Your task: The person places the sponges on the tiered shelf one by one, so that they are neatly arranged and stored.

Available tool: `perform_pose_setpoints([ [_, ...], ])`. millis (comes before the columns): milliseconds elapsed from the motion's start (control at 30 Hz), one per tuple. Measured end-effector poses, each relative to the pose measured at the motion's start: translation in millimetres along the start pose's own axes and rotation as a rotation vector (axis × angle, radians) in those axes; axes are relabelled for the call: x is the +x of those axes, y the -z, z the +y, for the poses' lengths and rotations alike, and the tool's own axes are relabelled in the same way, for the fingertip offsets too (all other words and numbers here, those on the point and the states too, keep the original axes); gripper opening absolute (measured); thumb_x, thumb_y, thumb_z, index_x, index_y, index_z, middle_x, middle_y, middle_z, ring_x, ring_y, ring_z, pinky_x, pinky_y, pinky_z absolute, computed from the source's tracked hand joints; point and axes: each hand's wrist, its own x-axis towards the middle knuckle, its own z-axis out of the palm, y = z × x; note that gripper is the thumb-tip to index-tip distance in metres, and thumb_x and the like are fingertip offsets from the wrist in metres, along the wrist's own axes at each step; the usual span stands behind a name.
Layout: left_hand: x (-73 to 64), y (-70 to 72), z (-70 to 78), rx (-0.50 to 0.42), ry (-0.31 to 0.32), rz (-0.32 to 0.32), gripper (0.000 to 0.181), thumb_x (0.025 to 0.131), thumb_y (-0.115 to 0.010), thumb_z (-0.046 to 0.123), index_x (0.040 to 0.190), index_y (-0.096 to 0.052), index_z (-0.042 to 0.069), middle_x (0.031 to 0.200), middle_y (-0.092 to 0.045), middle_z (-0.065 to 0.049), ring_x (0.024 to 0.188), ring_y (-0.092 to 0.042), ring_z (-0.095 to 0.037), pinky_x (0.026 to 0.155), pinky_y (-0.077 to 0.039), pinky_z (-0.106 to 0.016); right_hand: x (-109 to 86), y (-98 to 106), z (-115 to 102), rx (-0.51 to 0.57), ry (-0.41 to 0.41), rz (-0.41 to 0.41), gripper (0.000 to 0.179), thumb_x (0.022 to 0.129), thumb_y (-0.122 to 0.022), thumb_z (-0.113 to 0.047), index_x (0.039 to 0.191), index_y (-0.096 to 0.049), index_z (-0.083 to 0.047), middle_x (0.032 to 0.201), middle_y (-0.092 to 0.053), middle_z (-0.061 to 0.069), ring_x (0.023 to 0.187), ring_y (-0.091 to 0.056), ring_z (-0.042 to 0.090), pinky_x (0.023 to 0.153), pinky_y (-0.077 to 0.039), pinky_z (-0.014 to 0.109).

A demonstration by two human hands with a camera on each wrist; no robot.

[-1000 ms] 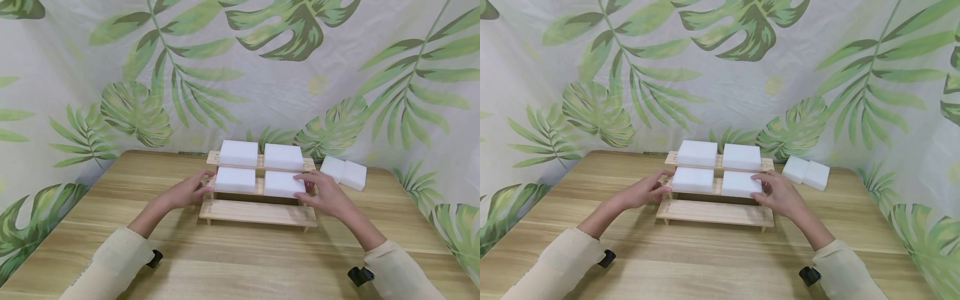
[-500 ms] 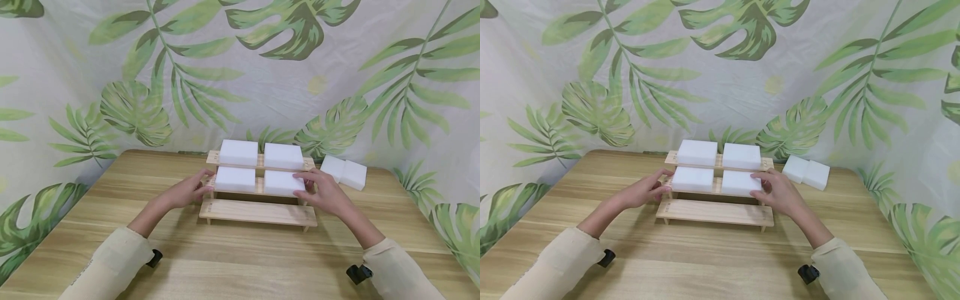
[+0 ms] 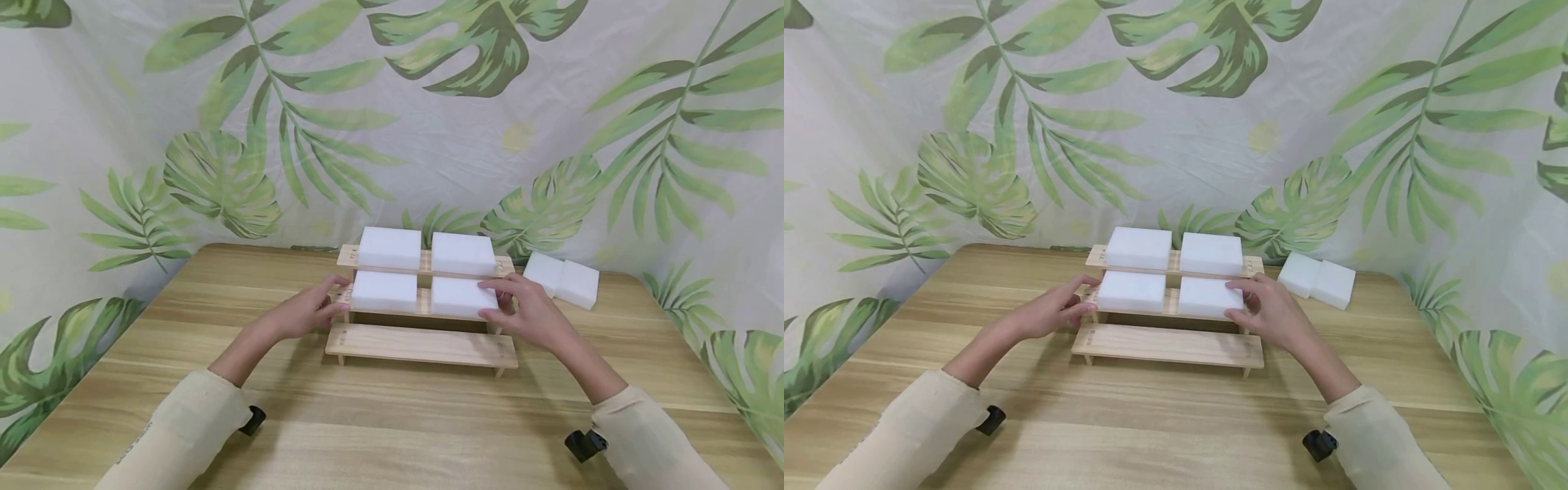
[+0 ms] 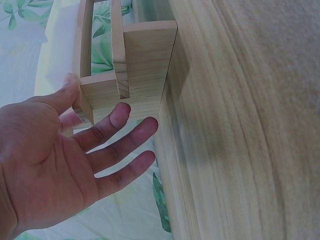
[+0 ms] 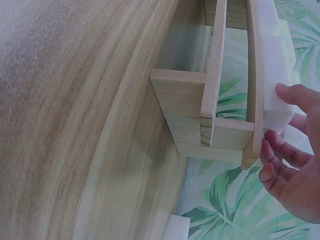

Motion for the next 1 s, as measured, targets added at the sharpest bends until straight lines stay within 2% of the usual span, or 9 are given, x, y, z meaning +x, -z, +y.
perform_pose_setpoints([
  [433, -0.9, 0.4, 0.7, 0.0, 0.002, 0.001, 0.051, 0.111, -0.052, 0.027, 0.151, -0.033, 0.001, 0.082, -0.065, -0.019, 0.082, -0.066, -0.033, 0.071, -0.05, -0.036, -1.4, 1.1, 0.2, 0.023, 0.001, 0.0, 0.04, 0.088, -0.085, -0.01, 0.126, -0.073, -0.002, 0.093, -0.063, 0.006, 0.08, -0.061, 0.021, 0.07, -0.052, 0.039],
  [633, -0.8, 0.7, -0.7, 0.001, 0.006, -0.004, 0.052, 0.111, -0.052, 0.027, 0.151, -0.033, 0.001, 0.082, -0.066, -0.015, 0.084, -0.068, -0.033, 0.073, -0.052, -0.04, -1.5, 2.0, 0.0, 0.031, -0.003, -0.008, 0.04, 0.089, -0.084, -0.011, 0.126, -0.072, -0.002, 0.093, -0.062, 0.006, 0.08, -0.06, 0.02, 0.07, -0.049, 0.033],
  [833, -0.6, 0.6, 0.0, -0.013, 0.001, -0.003, 0.052, 0.111, -0.052, 0.027, 0.151, -0.033, 0.0, 0.083, -0.066, -0.016, 0.084, -0.067, -0.033, 0.073, -0.051, -0.04, -1.0, 1.1, 0.4, 0.027, 0.001, -0.001, 0.041, 0.087, -0.085, -0.01, 0.126, -0.073, -0.002, 0.092, -0.062, 0.006, 0.08, -0.061, 0.021, 0.069, -0.05, 0.032],
  [1000, -1.6, 0.6, 1.5, -0.003, 0.001, 0.001, 0.052, 0.111, -0.052, 0.028, 0.151, -0.033, 0.001, 0.083, -0.066, -0.019, 0.083, -0.067, -0.033, 0.07, -0.049, -0.035, -3.2, 2.9, 0.7, 0.03, 0.031, 0.028, 0.041, 0.086, -0.086, -0.01, 0.125, -0.073, -0.001, 0.093, -0.064, 0.006, 0.08, -0.064, 0.023, 0.07, -0.052, 0.038],
])
